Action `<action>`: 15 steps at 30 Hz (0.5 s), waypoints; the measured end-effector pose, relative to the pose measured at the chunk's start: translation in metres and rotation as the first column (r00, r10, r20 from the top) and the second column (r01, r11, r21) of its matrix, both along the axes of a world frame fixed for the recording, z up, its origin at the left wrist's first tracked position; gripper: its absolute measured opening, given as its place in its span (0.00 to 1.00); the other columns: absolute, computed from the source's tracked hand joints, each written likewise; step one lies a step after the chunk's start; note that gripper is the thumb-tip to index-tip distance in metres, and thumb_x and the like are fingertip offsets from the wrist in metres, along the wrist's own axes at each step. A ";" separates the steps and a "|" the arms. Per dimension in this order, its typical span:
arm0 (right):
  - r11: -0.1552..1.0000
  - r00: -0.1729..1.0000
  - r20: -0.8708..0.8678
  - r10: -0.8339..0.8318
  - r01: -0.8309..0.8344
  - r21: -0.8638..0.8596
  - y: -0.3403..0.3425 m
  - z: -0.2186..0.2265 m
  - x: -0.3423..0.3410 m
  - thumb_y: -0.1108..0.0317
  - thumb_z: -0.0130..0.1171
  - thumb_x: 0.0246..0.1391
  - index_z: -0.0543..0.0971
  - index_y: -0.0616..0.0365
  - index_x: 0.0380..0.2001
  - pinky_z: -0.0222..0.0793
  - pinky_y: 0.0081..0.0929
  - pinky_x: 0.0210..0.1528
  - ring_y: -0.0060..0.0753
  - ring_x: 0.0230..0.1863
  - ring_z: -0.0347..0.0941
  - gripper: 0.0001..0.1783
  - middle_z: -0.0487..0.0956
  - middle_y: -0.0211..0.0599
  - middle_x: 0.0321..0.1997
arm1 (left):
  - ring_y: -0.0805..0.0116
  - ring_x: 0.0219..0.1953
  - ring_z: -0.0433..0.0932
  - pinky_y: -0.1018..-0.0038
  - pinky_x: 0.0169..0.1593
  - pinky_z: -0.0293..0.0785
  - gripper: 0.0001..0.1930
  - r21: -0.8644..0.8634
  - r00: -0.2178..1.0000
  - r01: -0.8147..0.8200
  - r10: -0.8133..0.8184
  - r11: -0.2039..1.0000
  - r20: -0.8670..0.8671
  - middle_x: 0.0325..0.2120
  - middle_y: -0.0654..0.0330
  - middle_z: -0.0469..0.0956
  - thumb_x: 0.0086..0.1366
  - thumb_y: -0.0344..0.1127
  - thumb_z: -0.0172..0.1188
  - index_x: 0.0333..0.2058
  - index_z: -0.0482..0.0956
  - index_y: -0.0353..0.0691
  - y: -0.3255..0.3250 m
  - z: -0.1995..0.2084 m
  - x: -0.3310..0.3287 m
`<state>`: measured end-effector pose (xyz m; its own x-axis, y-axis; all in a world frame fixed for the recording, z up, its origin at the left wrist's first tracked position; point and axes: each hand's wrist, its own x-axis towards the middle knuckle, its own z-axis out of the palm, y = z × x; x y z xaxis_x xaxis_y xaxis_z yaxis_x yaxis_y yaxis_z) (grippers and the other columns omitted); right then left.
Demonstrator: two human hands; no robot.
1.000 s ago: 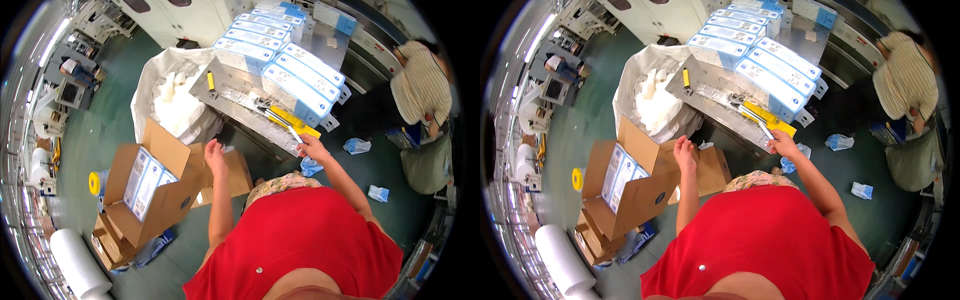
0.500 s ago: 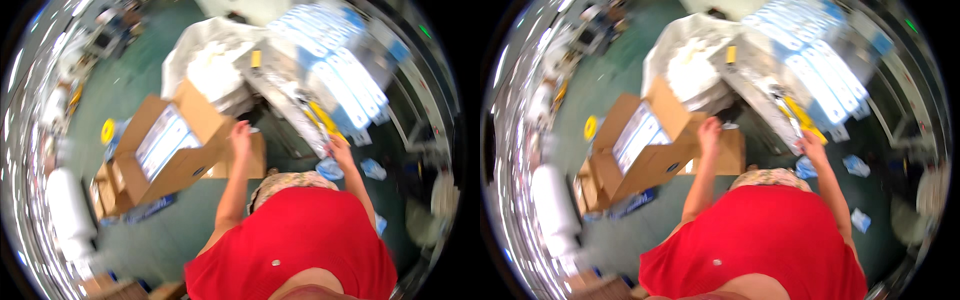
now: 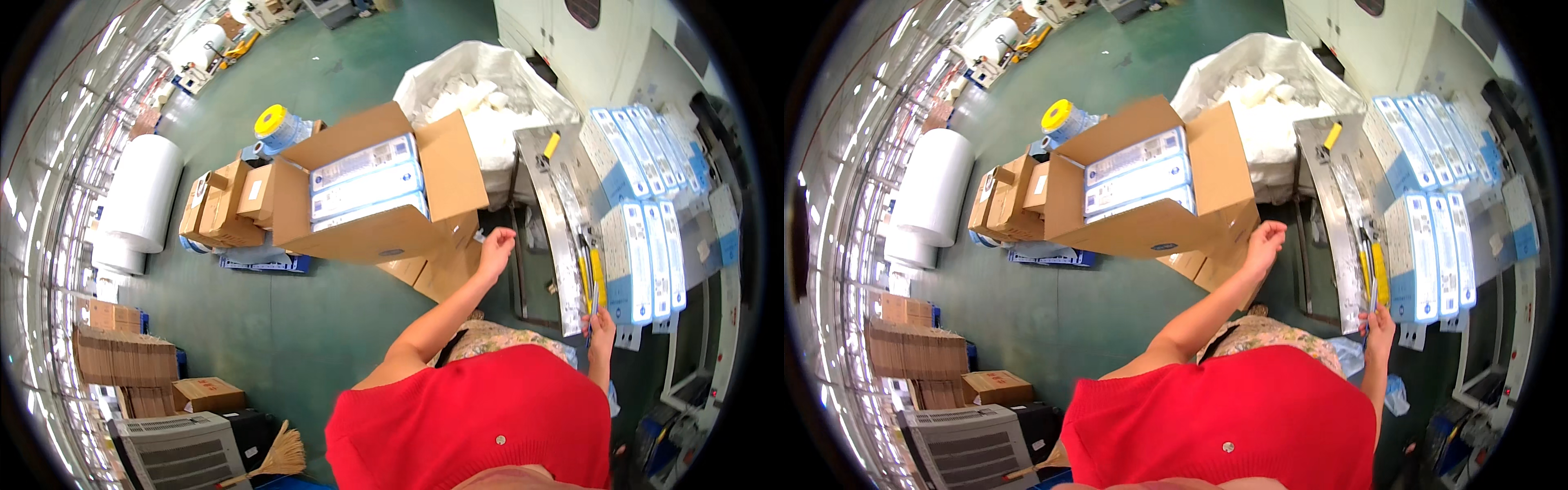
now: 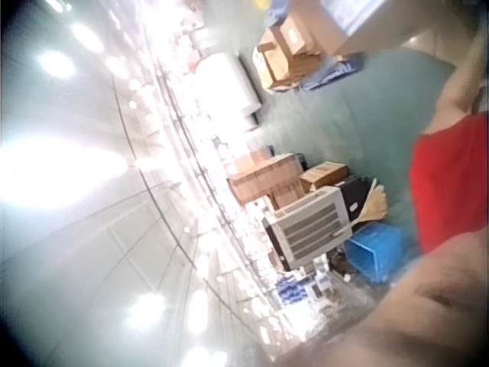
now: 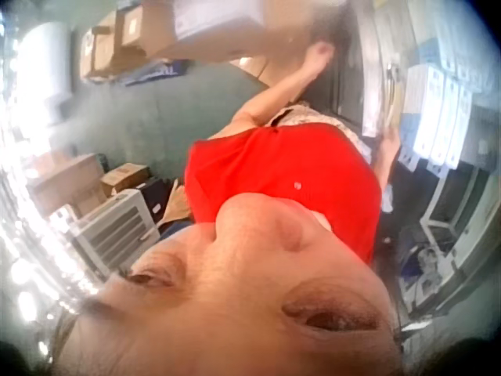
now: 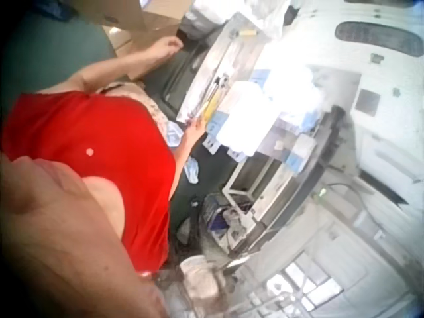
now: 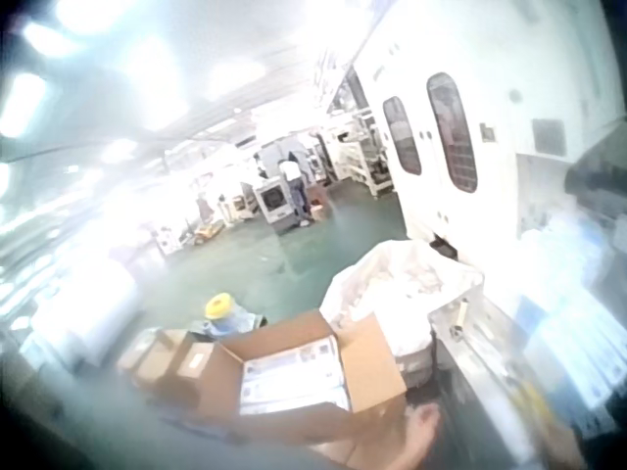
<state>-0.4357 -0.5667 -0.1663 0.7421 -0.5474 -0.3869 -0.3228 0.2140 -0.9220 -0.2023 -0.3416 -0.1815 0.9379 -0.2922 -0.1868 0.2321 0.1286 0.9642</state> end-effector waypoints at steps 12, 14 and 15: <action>0.994 0.995 -0.038 0.089 -0.086 0.069 -0.009 -0.023 0.016 0.73 0.46 0.54 0.63 0.63 0.51 0.60 0.16 0.18 0.19 0.18 0.66 0.19 0.74 0.36 0.26 | 0.82 0.29 0.67 0.83 0.30 0.64 0.05 0.008 0.991 -0.101 0.100 0.995 0.092 0.26 0.70 0.70 0.55 0.30 0.53 0.32 0.72 0.40 0.024 0.015 -0.003; 0.995 0.995 -0.039 0.090 -0.089 0.046 -0.008 -0.020 0.026 0.73 0.45 0.54 0.63 0.63 0.51 0.61 0.16 0.18 0.19 0.18 0.66 0.19 0.74 0.36 0.26 | 0.81 0.30 0.67 0.83 0.30 0.64 0.06 0.012 0.991 -0.124 0.123 0.992 0.057 0.27 0.69 0.71 0.55 0.30 0.53 0.34 0.72 0.40 0.034 0.016 -0.005; 0.993 0.993 -0.045 0.110 -0.108 0.046 -0.006 -0.019 0.032 0.73 0.46 0.54 0.63 0.63 0.51 0.61 0.16 0.18 0.19 0.18 0.66 0.20 0.74 0.36 0.26 | 0.81 0.29 0.67 0.83 0.30 0.64 0.07 0.005 0.985 -0.163 0.163 0.987 0.061 0.26 0.69 0.70 0.55 0.30 0.53 0.34 0.72 0.39 0.042 0.012 -0.006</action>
